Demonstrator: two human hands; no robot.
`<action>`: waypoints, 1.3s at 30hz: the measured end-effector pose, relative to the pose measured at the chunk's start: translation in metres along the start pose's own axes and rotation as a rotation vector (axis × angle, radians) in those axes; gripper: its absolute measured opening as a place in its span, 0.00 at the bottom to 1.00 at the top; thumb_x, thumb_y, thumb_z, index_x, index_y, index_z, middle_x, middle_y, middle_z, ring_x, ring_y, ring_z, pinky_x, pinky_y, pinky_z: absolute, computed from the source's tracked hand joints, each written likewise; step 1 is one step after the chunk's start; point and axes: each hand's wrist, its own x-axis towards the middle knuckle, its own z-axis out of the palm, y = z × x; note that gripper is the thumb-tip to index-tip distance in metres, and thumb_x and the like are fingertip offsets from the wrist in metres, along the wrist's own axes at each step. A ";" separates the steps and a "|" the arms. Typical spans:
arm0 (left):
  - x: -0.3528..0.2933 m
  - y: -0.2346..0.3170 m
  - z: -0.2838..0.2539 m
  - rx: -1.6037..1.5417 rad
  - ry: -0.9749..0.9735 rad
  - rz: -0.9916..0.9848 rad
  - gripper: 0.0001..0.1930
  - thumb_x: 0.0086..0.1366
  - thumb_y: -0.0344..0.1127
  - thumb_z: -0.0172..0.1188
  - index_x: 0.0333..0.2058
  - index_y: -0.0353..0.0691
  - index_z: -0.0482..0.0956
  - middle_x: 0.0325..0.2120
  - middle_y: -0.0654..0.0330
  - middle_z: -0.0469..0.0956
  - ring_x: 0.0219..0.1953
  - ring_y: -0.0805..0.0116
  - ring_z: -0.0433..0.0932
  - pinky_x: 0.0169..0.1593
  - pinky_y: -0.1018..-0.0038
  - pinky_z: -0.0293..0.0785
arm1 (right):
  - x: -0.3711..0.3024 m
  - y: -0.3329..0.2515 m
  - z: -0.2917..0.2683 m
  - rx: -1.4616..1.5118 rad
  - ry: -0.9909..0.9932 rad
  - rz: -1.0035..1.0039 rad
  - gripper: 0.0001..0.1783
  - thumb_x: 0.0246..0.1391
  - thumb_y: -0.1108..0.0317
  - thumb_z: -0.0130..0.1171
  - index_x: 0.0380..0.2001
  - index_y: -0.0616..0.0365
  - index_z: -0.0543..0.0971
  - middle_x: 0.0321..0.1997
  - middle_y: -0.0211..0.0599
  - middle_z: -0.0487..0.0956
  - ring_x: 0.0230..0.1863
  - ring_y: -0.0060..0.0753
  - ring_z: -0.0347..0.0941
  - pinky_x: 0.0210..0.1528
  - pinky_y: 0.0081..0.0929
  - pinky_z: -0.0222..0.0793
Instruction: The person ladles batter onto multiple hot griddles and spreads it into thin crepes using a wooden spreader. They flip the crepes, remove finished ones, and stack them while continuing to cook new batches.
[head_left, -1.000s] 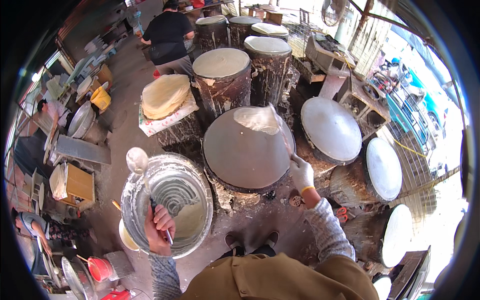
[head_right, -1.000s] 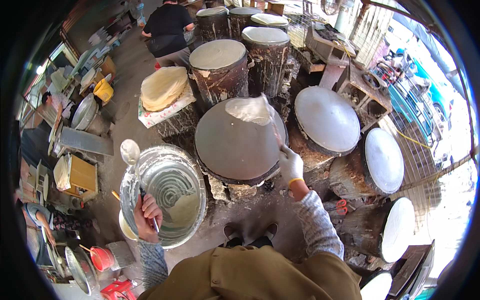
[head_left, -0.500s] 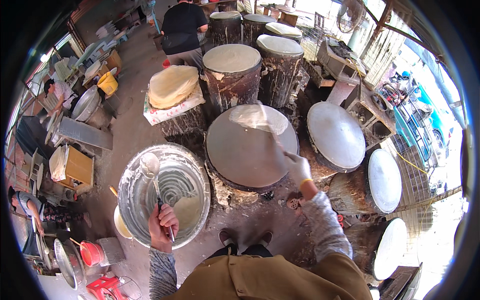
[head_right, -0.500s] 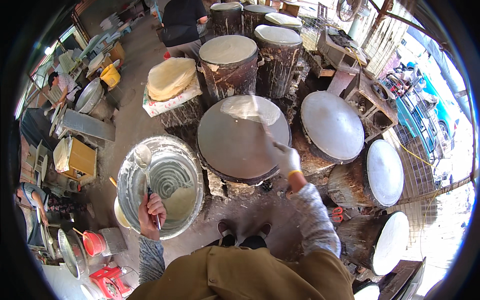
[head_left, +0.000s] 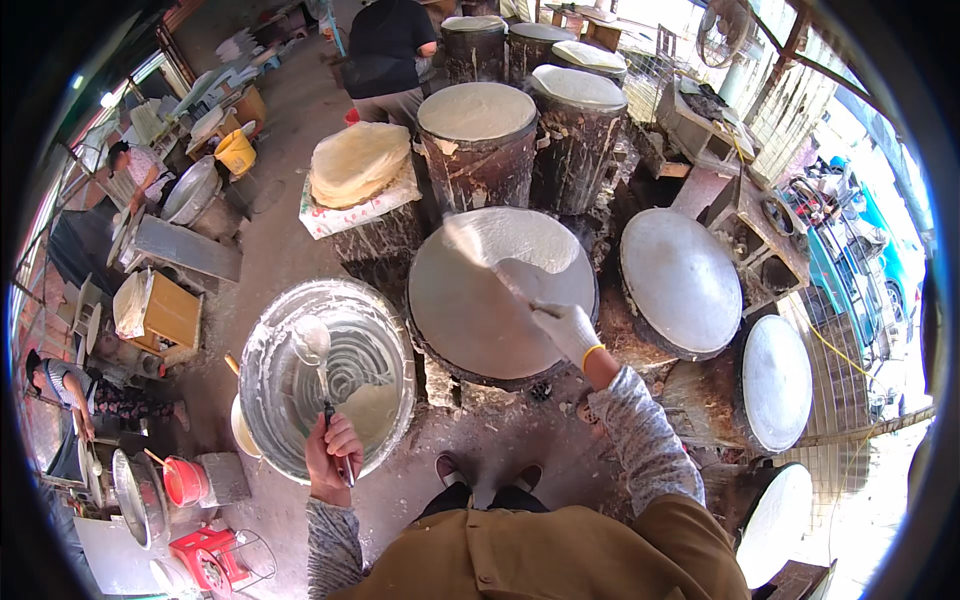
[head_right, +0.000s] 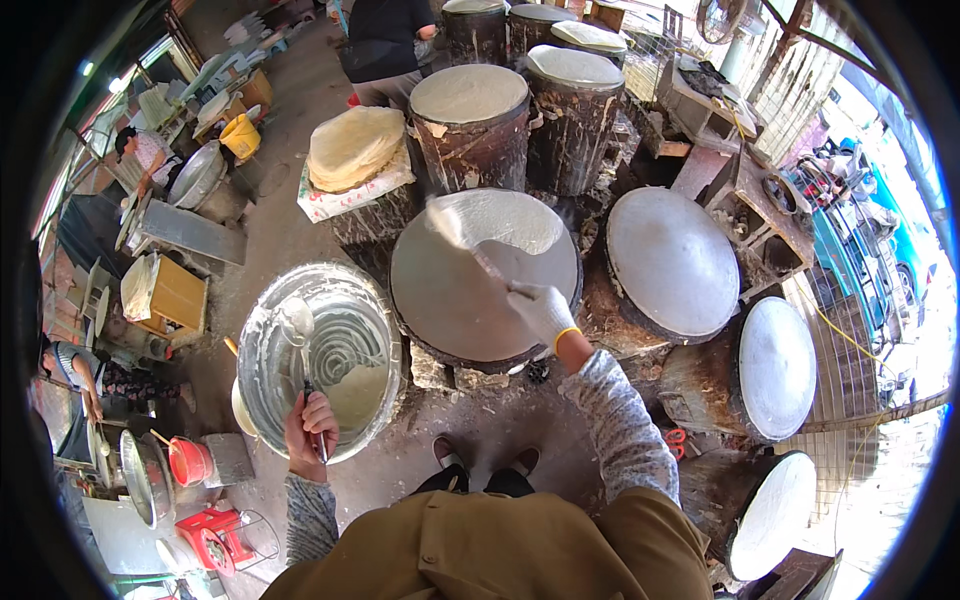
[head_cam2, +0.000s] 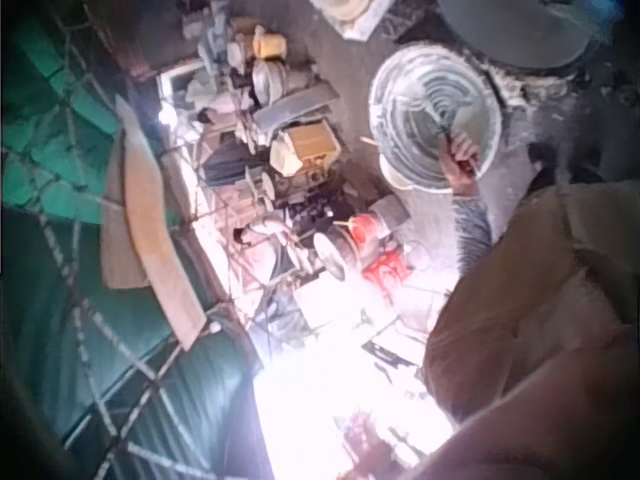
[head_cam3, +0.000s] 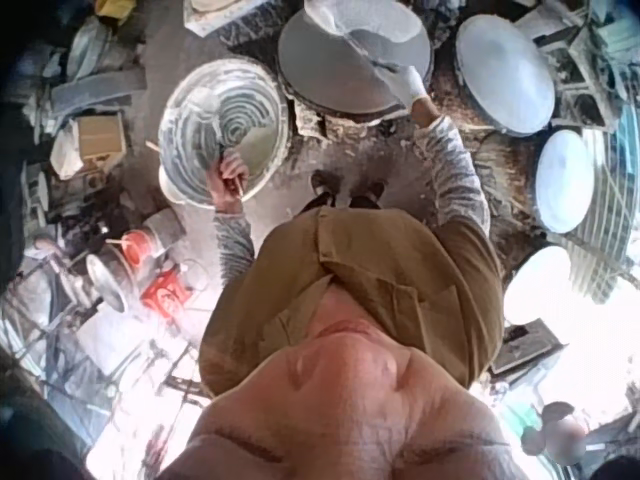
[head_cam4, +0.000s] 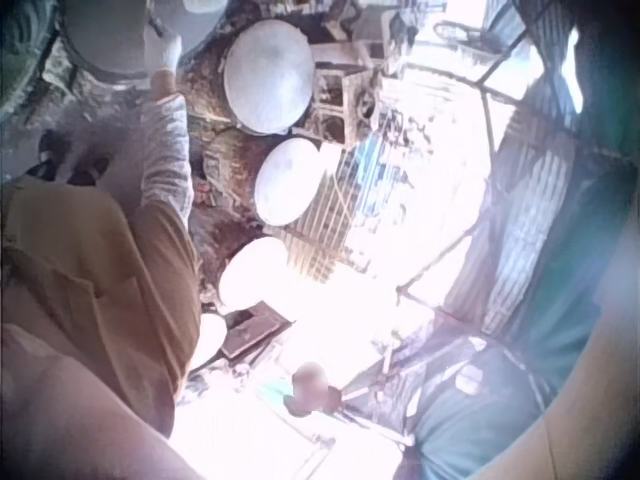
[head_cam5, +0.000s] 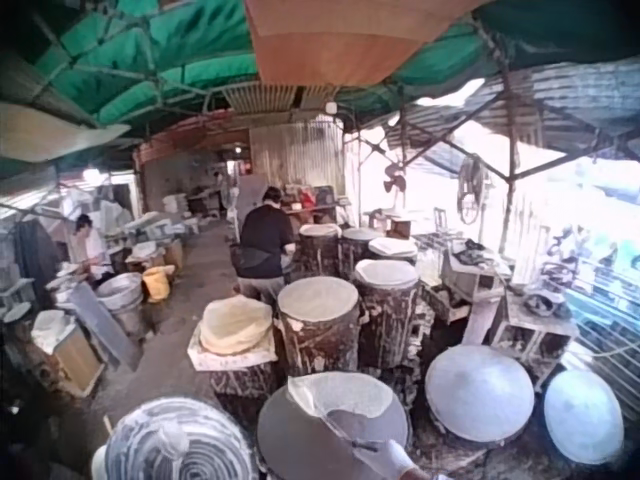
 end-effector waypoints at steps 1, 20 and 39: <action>0.000 -0.003 0.000 -0.005 0.002 0.002 0.12 0.74 0.42 0.46 0.34 0.40 0.65 0.19 0.70 0.62 0.17 0.80 0.62 0.25 0.80 0.61 | 0.007 0.017 0.002 -0.140 -0.008 -0.108 0.22 0.56 0.57 0.61 0.48 0.60 0.81 0.42 0.42 0.85 0.37 0.27 0.80 0.43 0.22 0.72; -0.018 -0.042 -0.013 0.014 0.022 0.101 0.12 0.73 0.41 0.48 0.33 0.40 0.66 0.18 0.71 0.62 0.16 0.81 0.61 0.24 0.81 0.61 | 0.048 0.029 -0.080 0.165 -0.145 0.093 0.22 0.56 0.57 0.61 0.49 0.61 0.81 0.13 0.23 0.70 0.10 0.15 0.60 0.12 0.21 0.54; -0.032 -0.064 -0.022 0.049 0.051 0.110 0.12 0.73 0.41 0.47 0.32 0.41 0.65 0.18 0.71 0.62 0.16 0.81 0.62 0.23 0.81 0.61 | -0.005 0.027 -0.080 -0.032 -0.437 0.132 0.20 0.57 0.56 0.60 0.49 0.57 0.82 0.13 0.23 0.69 0.08 0.14 0.58 0.09 0.19 0.52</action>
